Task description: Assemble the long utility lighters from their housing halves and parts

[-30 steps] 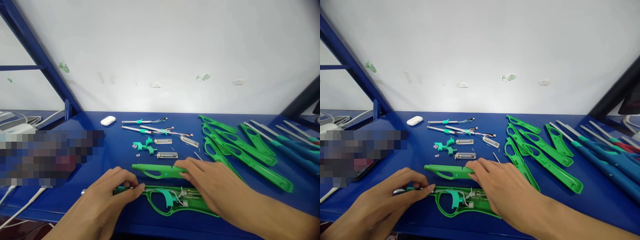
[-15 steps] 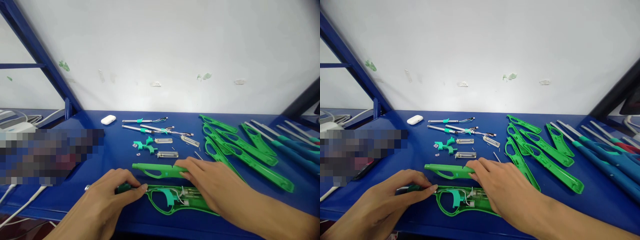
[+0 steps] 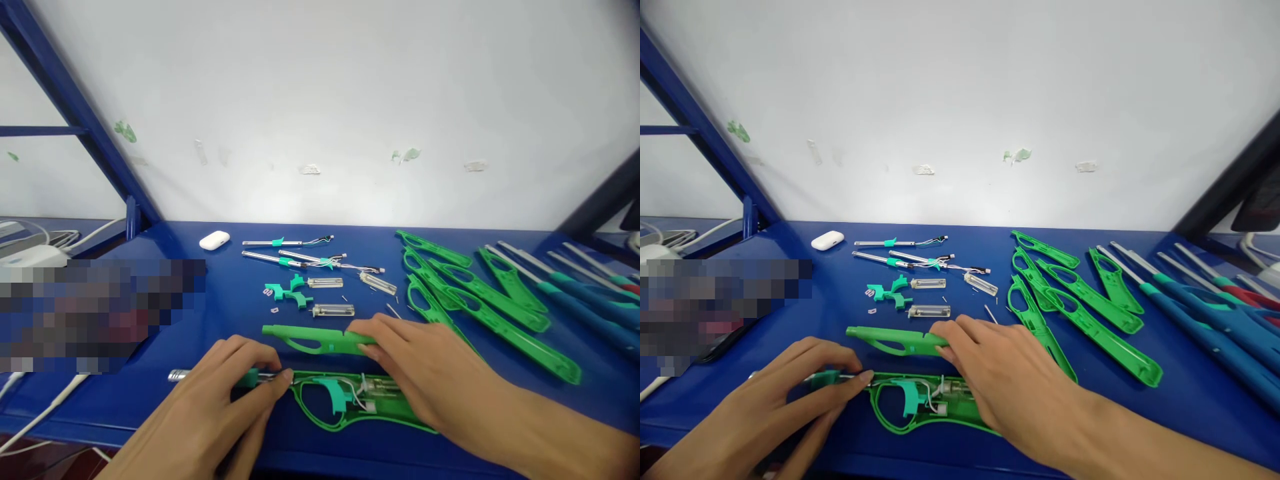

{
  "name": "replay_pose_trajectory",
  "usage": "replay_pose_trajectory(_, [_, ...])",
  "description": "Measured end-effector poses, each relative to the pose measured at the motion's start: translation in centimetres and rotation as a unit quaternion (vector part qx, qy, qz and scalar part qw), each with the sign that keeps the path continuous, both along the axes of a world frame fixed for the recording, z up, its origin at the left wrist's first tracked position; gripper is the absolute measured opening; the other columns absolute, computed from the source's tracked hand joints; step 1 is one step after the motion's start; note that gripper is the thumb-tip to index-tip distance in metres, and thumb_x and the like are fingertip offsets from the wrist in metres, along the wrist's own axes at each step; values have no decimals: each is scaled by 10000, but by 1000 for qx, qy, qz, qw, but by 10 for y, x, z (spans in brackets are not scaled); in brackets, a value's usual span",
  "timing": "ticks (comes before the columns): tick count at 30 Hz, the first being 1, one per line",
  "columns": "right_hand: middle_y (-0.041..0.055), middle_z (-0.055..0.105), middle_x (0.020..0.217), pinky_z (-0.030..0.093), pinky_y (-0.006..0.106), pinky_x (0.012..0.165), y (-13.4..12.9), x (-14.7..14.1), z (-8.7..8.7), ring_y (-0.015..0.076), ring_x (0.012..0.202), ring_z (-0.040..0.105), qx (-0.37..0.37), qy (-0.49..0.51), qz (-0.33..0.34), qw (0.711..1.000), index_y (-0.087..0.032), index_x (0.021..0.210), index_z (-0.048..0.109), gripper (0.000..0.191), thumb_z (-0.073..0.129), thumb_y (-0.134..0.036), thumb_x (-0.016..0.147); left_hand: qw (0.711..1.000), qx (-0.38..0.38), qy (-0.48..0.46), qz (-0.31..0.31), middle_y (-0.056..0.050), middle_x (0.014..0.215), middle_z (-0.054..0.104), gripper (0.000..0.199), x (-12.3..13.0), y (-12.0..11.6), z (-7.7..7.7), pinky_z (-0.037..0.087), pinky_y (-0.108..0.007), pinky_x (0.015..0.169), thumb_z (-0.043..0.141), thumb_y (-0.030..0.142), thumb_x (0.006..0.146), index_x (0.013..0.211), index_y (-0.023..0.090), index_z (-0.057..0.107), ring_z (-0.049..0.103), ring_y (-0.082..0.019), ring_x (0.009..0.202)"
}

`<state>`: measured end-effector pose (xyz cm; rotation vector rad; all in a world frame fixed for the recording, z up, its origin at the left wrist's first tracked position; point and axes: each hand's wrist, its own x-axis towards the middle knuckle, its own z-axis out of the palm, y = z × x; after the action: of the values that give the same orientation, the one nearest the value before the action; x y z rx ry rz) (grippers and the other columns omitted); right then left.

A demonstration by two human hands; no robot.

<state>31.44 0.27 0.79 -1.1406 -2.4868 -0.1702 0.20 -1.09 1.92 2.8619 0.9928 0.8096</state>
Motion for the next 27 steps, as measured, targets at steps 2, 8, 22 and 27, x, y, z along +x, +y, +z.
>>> replay_pose_trajectory(2, [26, 814, 1144, 519, 355, 564, 1, 2, 3, 255, 844, 825, -20, 37, -10, 999, -277, 1357, 525, 241, 367, -241, 1179, 1000, 13, -21, -6, -48, 1183, 664, 545, 4, 0, 0, 610, -273, 862, 483, 26, 1046, 1507, 295, 591, 673, -172, 1014])
replay_pose_trajectory(8, [-42, 797, 925, 546, 279, 625, 4, 10, 28, 158, 723, 767, -42, 178, -31, 983, -275, 1252, 628, 211, 433, -259, 1174, 997, 60, -42, -9, -19, 1104, 696, 448, 11, 3, 1, 574, -287, 840, 498, 28, 1044, 1385, 272, 658, 663, -171, 969])
replay_pose_trajectory(22, [-22, 849, 988, 591, 249, 510, -20, 13, 54, 183, 722, 790, -98, 115, -22, 988, -355, 1223, 742, 366, 391, -449, 1181, 991, 114, -48, 54, 9, 1178, 724, 523, -4, 4, -6, 553, -215, 987, 570, 36, 1055, 1487, 323, 640, 676, -156, 1072])
replay_pose_trajectory(27, [-71, 821, 1053, 617, 303, 615, -22, 23, 45, 186, 764, 775, -117, 20, -11, 993, -425, 1334, 659, 294, 582, -591, 1103, 998, 51, -5, 19, -35, 1233, 711, 589, -11, 8, -14, 539, -291, 1042, 527, 5, 1054, 1571, 286, 558, 621, -194, 1176])
